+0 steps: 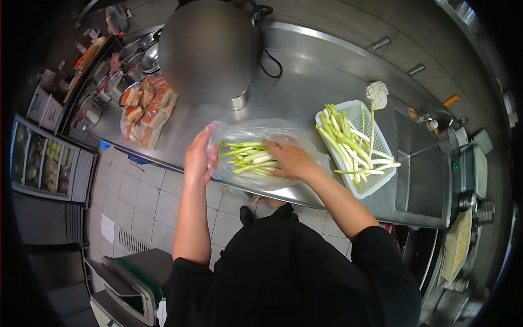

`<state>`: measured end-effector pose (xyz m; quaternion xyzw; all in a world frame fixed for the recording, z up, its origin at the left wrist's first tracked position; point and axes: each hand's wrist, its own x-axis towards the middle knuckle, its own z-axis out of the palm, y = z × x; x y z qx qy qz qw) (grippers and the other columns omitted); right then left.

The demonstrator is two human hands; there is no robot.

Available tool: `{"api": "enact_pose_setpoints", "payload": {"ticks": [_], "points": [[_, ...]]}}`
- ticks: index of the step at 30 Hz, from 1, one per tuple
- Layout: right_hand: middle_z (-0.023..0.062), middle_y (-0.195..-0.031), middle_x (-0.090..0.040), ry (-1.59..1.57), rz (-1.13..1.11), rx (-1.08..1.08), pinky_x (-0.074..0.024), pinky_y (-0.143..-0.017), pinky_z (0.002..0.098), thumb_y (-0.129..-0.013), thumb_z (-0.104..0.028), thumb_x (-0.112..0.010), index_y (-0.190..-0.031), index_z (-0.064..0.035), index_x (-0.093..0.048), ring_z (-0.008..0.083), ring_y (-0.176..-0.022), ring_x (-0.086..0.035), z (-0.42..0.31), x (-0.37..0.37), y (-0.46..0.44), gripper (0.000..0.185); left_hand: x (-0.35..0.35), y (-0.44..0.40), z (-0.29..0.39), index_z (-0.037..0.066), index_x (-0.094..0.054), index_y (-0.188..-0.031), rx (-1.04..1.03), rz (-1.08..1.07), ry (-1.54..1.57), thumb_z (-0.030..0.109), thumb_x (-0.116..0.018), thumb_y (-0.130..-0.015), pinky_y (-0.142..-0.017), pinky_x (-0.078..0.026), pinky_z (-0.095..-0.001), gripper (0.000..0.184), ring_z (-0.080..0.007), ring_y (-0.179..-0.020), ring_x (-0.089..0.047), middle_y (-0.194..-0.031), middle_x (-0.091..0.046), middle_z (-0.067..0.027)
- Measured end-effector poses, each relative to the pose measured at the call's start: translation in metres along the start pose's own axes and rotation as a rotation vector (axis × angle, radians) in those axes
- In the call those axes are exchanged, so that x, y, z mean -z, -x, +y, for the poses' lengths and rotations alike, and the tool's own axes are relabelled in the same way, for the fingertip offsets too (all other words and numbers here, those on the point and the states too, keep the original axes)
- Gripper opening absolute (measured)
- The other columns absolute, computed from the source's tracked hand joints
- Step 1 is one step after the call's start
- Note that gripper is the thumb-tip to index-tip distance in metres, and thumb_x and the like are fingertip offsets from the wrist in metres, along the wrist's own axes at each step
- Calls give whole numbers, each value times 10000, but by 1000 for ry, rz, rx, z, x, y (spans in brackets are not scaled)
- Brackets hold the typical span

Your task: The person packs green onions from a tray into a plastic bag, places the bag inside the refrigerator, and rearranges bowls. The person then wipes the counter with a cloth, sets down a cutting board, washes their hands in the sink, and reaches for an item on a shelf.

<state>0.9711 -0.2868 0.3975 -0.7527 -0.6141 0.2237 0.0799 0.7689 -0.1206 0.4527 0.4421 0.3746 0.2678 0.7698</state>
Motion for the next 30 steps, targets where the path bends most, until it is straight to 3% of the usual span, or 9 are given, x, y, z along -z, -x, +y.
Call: {"api": "enact_pose_setpoints", "payload": {"ticks": [4,10,12,14,18,22,24,26,30], "points": [[216,-1447,-438,42,71,-193,-312,-1134,437,-788,-400,-733,-1481,-118,-353,390,-1339,-411,24,-20,-17,838,-24,21,-11,79,-588,-1267,102,-139,-13,380,-488,-1010,-347,-250,-221,408,-68,-358,-300,-509,-423,18],[194,-1298,-579,57,399,-25,-442,-1002,425,-832,-367,-696,-1394,-101,-480,366,-1215,-538,0,17,37,658,-15,13,1,80,-550,-1301,-30,-109,171,402,-469,-1014,-346,-234,-228,439,-63,-346,-290,-503,-414,26],[146,-1144,-666,-351,339,-115,-487,-913,422,-844,-297,-672,-1231,-98,-612,319,-1057,-636,10,62,82,439,-13,15,3,76,-550,-1295,-31,-114,179,400,-465,-1017,-345,-232,-231,436,-66,-343,-291,-504,-419,26],[128,-1012,-700,-349,658,-300,-527,-819,393,-857,-246,-644,-1156,-87,-653,303,-904,-678,58,76,107,339,-12,18,1,71,-549,-1290,-32,-108,180,398,-461,-1019,-344,-230,-233,433,-69,-339,-291,-505,-424,26],[180,-1001,-691,105,889,-835,-505,-841,430,-857,-294,-645,-1082,-65,-665,341,-934,-667,181,76,143,322,-15,23,-7,57,-554,-1273,-33,-114,162,394,-452,-1024,-345,-237,-238,432,-76,-333,-296,-500,-423,22],[165,-925,-697,-252,626,-861,-503,-752,433,-869,-342,-655,-1029,-70,-678,311,-863,-671,223,46,140,316,-18,23,-9,62,-549,-1281,-31,-117,167,398,-454,-1023,-349,-240,-239,434,-76,-335,-296,-502,-422,17],[158,-884,-700,-153,927,-818,-501,-769,420,-870,-327,-656,-1018,-76,-689,316,-852,-672,208,45,141,294,-20,24,-6,67,-543,-1288,-40,-87,171,400,-457,-1022,-351,-240,-237,435,-75,-336,-294,-503,-420,17],[175,-978,-697,-163,887,-790,-502,-783,415,-858,-325,-667,-1089,-81,-685,309,-880,-671,176,63,145,336,-19,24,-5,73,-537,-1296,-39,-54,163,403,-461,-1020,-353,-239,-235,437,-74,-337,-293,-503,-418,17],[224,-1426,-463,36,468,-629,-385,-1082,406,-795,-361,-698,-1425,-61,-446,348,-1315,-457,146,56,134,742,-29,26,4,79,-527,-1308,-69,-122,224,404,-466,-1018,-355,-233,-233,439,-72,-340,-289,-502,-412,17]]}}
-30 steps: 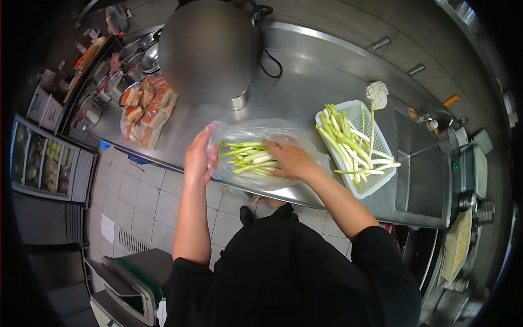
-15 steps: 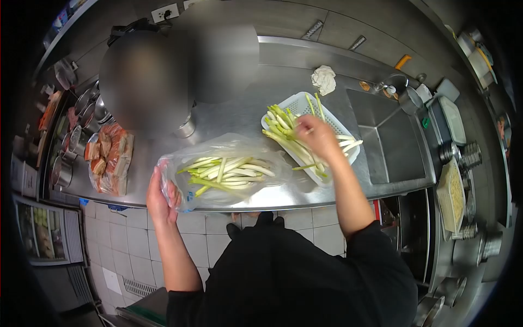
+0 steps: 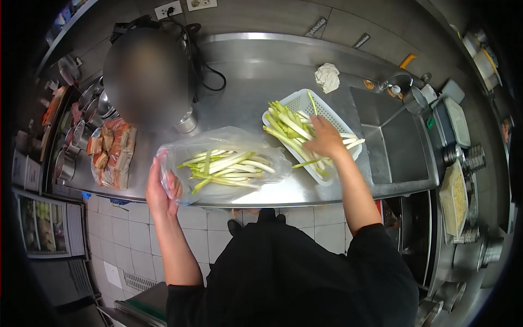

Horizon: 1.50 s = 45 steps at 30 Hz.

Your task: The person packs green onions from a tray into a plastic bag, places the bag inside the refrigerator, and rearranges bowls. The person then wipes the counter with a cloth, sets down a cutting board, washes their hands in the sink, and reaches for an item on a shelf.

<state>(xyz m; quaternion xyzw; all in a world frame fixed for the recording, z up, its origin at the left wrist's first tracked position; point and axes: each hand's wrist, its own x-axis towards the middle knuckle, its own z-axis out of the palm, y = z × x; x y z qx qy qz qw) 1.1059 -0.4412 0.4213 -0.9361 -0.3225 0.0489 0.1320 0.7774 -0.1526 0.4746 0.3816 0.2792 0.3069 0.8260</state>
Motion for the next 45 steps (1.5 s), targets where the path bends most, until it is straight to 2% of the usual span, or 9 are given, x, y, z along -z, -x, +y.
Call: {"api": "enact_pose_setpoints", "payload": {"ticks": [3,4,6,12,16,22,30,37,45], "points": [[247,-1434,-436,260,90,152,-361,-1104,416,-740,-360,-723,-1513,-63,-270,353,-1341,-425,-6,-23,-6,944,-4,2,1,77,-526,-1307,-2,-27,7,399,-461,-1021,-353,-231,-234,435,-73,-340,-291,-502,-413,15],[247,-1434,-436,259,90,152,-361,-1104,416,-740,-360,-723,-1513,-63,-270,353,-1341,-425,-3,-22,-13,944,-4,3,1,76,-526,-1307,-2,-37,8,396,-457,-1023,-353,-231,-235,434,-73,-340,-293,-502,-413,14],[235,-1392,-475,35,-322,-59,-405,-1051,440,-715,-374,-739,-1502,-63,-291,361,-1267,-495,0,-17,-28,957,0,5,1,75,-525,-1307,4,-27,-2,393,-453,-1025,-352,-233,-236,432,-74,-340,-295,-502,-414,14],[231,-1263,-573,138,-89,106,-474,-957,436,-676,-343,-740,-1442,-49,-381,367,-1135,-585,-6,-29,-26,896,6,8,0,72,-524,-1306,8,-13,8,386,-442,-1031,-352,-238,-235,426,-77,-340,-296,-501,-419,12],[222,-1210,-607,76,-147,38,-478,-953,424,-675,-309,-741,-1400,-38,-436,361,-1127,-591,-13,-41,-27,831,8,8,-2,72,-525,-1302,20,-37,14,383,-438,-1033,-355,-241,-235,420,-77,-341,-298,-499,-422,12],[230,-1242,-605,-246,-227,-18,-449,-1005,379,-656,-274,-764,-1379,-20,-459,344,-1157,-586,9,-20,-37,825,6,10,1,73,-527,-1299,19,-31,11,379,-441,-1032,-353,-240,-233,415,-76,-339,-299,-498,-423,12],[107,-1137,-639,-1021,-19,-30,-462,-940,311,-698,-61,-747,-1304,-15,-502,193,-1058,-601,56,-3,-34,655,3,12,-1,74,-541,-1293,19,-23,12,373,-444,-1033,-351,-235,-229,408,-76,-338,-306,-507,-437,13],[175,-1038,-648,-1592,162,8,-562,-853,419,-744,-13,-661,-1203,29,-501,303,-953,-673,79,9,-28,488,1,12,-1,69,-539,-1302,21,-20,-8,378,-443,-1033,-355,-238,-225,421,-72,-343,-310,-512,-442,13],[208,-1102,-602,-1696,328,102,-536,-936,493,-776,-41,-620,-1323,40,-411,373,-1053,-635,85,54,-24,591,6,12,-1,67,-537,-1297,35,-15,-14,384,-437,-1033,-361,-241,-226,424,-72,-346,-313,-513,-442,13]]}}
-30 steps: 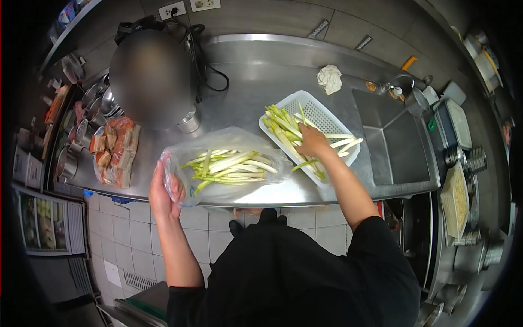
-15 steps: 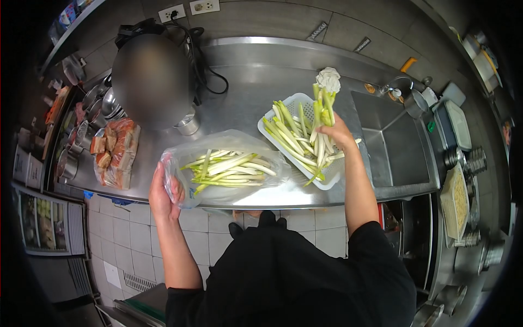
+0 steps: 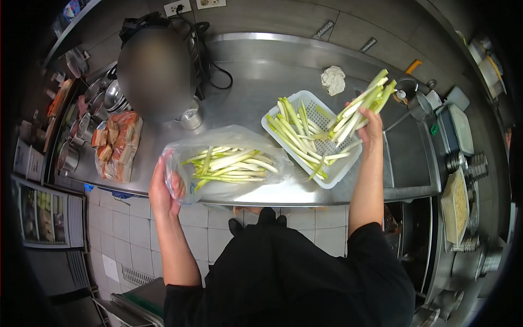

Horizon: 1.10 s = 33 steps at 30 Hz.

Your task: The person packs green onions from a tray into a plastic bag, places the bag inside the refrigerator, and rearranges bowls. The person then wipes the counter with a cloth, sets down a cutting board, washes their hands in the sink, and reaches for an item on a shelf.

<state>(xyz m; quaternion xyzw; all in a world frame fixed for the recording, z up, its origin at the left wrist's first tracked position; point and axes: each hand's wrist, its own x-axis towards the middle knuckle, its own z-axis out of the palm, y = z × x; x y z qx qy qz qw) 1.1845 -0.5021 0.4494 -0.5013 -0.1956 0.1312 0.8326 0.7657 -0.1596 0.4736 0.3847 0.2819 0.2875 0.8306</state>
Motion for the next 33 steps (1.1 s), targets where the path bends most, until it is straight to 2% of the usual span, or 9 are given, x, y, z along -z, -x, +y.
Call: {"api": "enact_pose_setpoints", "payload": {"ticks": [2,5,7,9,14,19,21,27,33], "points": [[235,-1092,-611,-17,-13,-198,-548,-915,483,-788,-61,-624,-1261,78,-441,371,-1024,-649,-1,6,-12,527,0,-1,0,66,-536,-1296,1,-9,3,386,-436,-1033,-362,-241,-227,426,-72,-347,-314,-512,-441,13],[262,-1093,-613,53,-57,-187,-554,-906,475,-795,-60,-618,-1207,102,-463,374,-1007,-657,0,-2,-17,469,-1,-2,1,65,-529,-1300,-4,-30,7,388,-436,-1032,-361,-240,-230,430,-73,-345,-310,-507,-435,13],[216,-1064,-621,53,-7,-194,-554,-889,449,-798,-55,-616,-1194,85,-480,341,-987,-658,3,-9,-20,442,-3,1,1,67,-524,-1306,-15,21,-21,388,-434,-1033,-357,-239,-233,431,-74,-342,-308,-501,-431,13],[172,-1007,-615,244,129,-145,-555,-830,403,-770,-32,-645,-1222,70,-466,303,-907,-657,3,-16,-28,497,2,-1,1,69,-523,-1308,-7,2,-23,388,-433,-1033,-356,-240,-234,431,-76,-340,-308,-499,-430,13],[180,-1047,-614,-147,108,-100,-521,-910,463,-806,-84,-651,-1207,37,-491,328,-957,-645,-19,-31,-31,448,4,-2,2,74,-531,-1298,-20,-2,4,389,-431,-1034,-354,-242,-236,423,-81,-338,-311,-497,-430,11],[194,-1041,-624,-215,94,14,-534,-893,471,-809,-90,-642,-1215,31,-483,344,-965,-647,-21,-17,-49,453,9,-2,2,76,-550,-1273,-9,9,10,388,-436,-1033,-355,-246,-235,410,-80,-340,-315,-502,-433,12],[185,-1035,-623,-96,261,30,-540,-883,458,-810,-89,-639,-1194,29,-498,328,-951,-649,-22,-20,-56,425,9,0,3,76,-548,-1275,-5,9,19,387,-438,-1033,-355,-246,-235,408,-79,-341,-315,-505,-436,11],[172,-1043,-618,-168,182,88,-530,-902,455,-815,-85,-639,-1191,31,-501,320,-966,-642,-29,-31,-61,418,5,-3,6,74,-533,-1289,-3,-3,29,382,-442,-1032,-354,-238,-233,411,-77,-343,-317,-512,-443,9],[197,-1111,-599,-133,19,171,-511,-956,481,-812,-98,-635,-1324,57,-411,362,-1040,-630,-35,-92,-29,580,8,-7,7,66,-524,-1299,0,-27,23,382,-451,-1028,-358,-239,-234,423,-76,-347,-319,-513,-441,8]]}}
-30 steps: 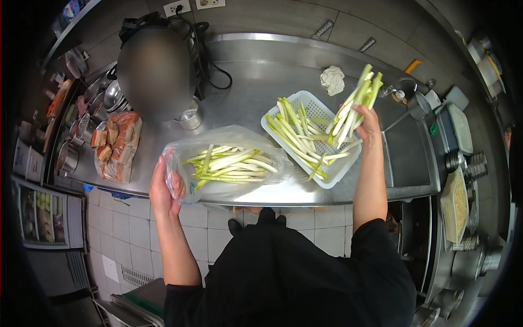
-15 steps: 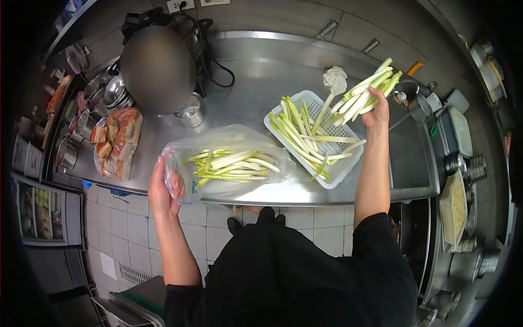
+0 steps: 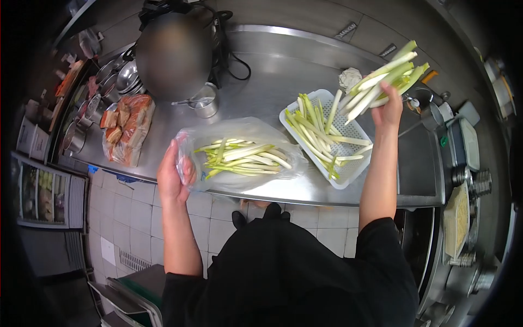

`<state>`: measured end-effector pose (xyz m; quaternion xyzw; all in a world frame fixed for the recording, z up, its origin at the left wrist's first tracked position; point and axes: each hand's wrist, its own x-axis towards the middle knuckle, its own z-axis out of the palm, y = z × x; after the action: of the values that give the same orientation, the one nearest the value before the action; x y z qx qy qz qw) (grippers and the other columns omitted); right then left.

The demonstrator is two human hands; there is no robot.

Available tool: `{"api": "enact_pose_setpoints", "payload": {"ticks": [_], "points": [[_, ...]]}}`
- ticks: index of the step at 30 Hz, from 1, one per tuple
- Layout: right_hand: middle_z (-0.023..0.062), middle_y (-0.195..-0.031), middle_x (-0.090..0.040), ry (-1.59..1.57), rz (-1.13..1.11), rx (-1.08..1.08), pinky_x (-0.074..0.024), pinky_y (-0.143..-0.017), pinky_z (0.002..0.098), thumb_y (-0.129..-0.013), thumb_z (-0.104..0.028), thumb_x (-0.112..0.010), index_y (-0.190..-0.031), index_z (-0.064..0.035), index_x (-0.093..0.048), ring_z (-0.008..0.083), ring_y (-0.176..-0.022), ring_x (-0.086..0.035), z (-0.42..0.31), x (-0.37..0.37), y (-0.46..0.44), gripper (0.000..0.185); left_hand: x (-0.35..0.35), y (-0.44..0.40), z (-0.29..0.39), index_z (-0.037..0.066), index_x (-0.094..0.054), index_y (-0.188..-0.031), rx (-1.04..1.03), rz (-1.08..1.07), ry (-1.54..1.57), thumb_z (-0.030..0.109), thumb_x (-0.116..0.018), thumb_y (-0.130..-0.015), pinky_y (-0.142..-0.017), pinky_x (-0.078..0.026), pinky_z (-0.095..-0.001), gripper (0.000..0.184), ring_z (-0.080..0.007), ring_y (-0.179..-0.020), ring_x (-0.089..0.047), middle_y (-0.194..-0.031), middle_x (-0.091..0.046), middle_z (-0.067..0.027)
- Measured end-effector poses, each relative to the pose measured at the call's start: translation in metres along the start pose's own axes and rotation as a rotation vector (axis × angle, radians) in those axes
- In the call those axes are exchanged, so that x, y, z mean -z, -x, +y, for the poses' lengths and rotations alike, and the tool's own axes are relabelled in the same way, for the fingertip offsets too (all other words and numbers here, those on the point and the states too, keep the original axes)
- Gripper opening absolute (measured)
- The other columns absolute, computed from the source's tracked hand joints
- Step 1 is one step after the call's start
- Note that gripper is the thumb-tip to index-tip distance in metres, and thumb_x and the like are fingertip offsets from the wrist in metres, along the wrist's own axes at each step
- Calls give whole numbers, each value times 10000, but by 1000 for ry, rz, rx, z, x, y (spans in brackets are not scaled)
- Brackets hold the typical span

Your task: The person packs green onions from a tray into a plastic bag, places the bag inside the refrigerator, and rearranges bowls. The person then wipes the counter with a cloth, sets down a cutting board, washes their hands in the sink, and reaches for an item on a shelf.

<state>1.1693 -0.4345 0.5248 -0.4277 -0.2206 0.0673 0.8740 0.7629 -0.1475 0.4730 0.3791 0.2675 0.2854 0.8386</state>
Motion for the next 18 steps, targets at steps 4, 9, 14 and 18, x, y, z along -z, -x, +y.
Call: {"api": "enact_pose_setpoints", "payload": {"ticks": [4,9,14,18], "points": [[169,-1121,-620,278,-547,-17,-540,-908,454,-758,-154,-736,-1332,15,-439,303,-1026,-649,16,-73,65,668,-6,-2,1,59,-535,-1289,0,-34,1,386,-460,-1024,-358,-241,-236,428,-78,-348,-315,-513,-438,8],[159,-1090,-666,716,-1132,117,-476,-928,377,-702,-188,-733,-1283,-51,-557,305,-1043,-625,62,-143,132,622,-15,-13,12,83,-548,-1286,30,-58,-14,398,-450,-1025,-351,-246,-238,420,-84,-336,-316,-497,-427,9],[195,-1114,-661,1021,-1452,-450,-483,-909,387,-690,-268,-708,-1262,-82,-574,334,-1033,-630,142,-160,115,617,-15,-9,27,87,-568,-1262,44,-48,-76,384,-454,-1024,-329,-253,-240,397,-91,-319,-311,-466,-404,9],[203,-1117,-664,1406,-1358,-302,-493,-911,405,-687,-247,-685,-1315,-103,-554,354,-1051,-626,181,-174,102,657,-7,-3,28,57,-568,-1257,48,-25,-264,359,-483,-1017,-315,-263,-240,395,-88,-316,-305,-465,-402,7]]}}
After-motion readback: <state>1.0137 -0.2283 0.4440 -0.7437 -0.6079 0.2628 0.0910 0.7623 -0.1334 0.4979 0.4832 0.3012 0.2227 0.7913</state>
